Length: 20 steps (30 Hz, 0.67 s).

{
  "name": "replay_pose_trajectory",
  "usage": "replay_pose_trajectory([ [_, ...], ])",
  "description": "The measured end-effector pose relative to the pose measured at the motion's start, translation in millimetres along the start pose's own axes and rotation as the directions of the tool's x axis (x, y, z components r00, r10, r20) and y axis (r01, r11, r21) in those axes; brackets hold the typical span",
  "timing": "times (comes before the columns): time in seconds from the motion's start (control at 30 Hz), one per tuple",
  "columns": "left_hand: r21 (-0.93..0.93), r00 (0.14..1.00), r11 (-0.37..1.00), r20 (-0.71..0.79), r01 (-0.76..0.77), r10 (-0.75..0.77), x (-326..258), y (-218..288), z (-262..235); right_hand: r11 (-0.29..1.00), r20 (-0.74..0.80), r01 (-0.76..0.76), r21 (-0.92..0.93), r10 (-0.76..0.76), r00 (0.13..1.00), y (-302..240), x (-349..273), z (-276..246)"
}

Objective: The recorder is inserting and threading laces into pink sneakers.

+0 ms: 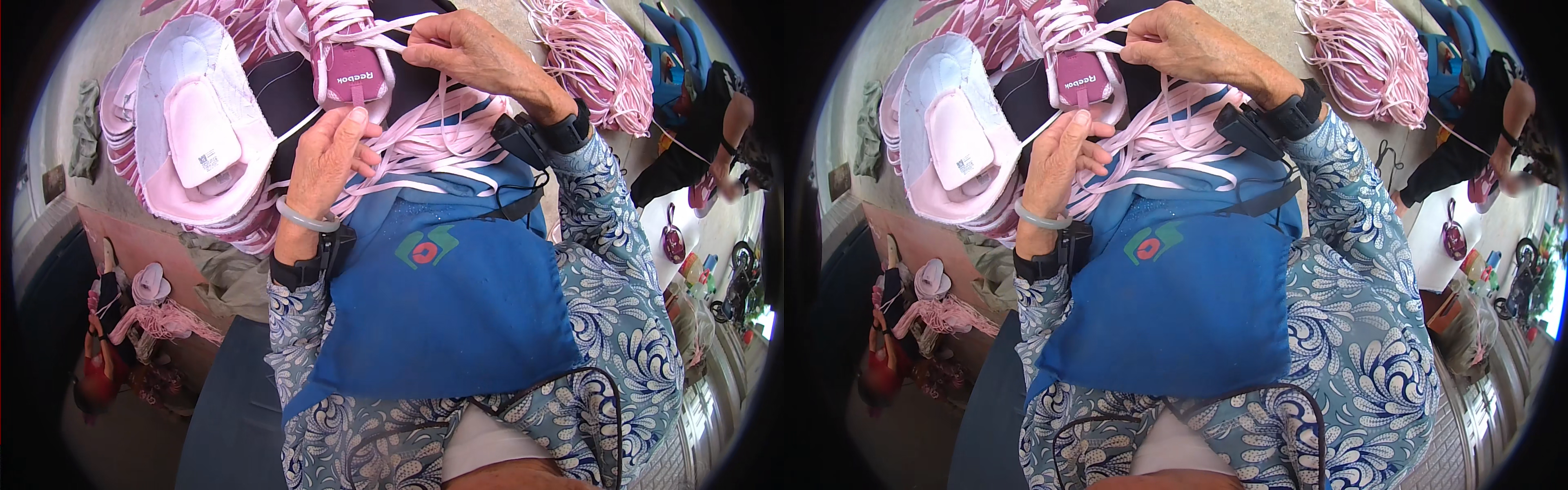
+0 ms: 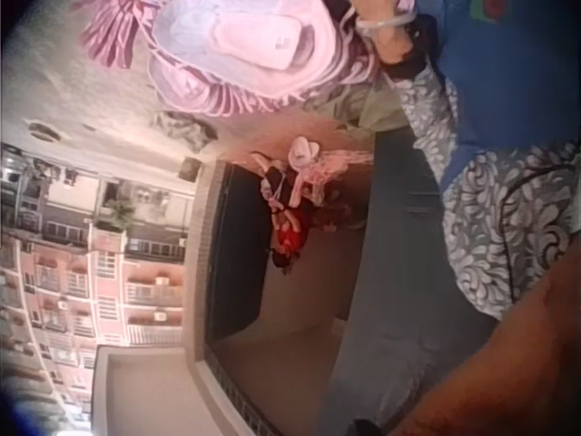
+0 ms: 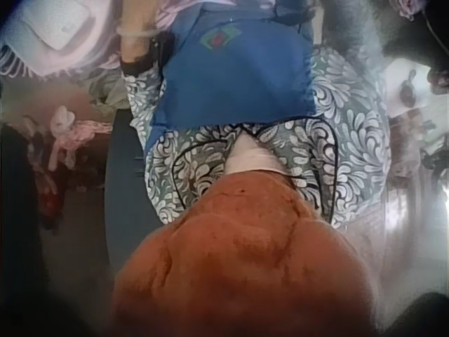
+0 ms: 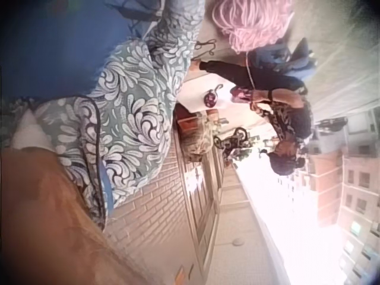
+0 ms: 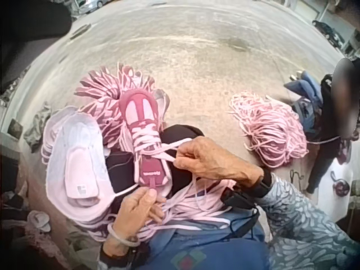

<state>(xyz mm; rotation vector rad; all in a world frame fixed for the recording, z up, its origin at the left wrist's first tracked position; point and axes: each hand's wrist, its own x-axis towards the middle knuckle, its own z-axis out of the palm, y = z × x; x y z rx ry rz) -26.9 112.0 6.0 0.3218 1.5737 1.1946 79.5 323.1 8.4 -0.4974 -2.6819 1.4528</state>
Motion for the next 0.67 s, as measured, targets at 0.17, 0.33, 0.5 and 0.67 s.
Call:
replay_pose_trajectory([
  [0.17, -0.717, 0.995, 0.698, 0.069, -0.001, 0.072, 26, -26, 3, 0.977, -0.344, 0.130, -0.168, -0.182, 0.921, -29, -5, 31],
  [0.33, -0.697, 0.936, 0.635, -0.163, -0.334, 0.313, 44, -15, 28, 0.942, -0.356, 0.064, -0.328, -0.186, 0.916, -3, 15, 56],
  [0.5, -0.391, 0.844, 0.749, -0.297, -0.535, 0.447, 65, -12, 20, 0.928, -0.296, 0.032, -0.371, -0.150, 0.943, 9, 36, 53],
  [0.67, -0.601, 0.899, 0.675, -0.203, -0.428, 0.389, 61, -12, 13, 0.986, -0.348, 0.138, -0.092, -0.162, 0.923, -20, 24, 29],
])
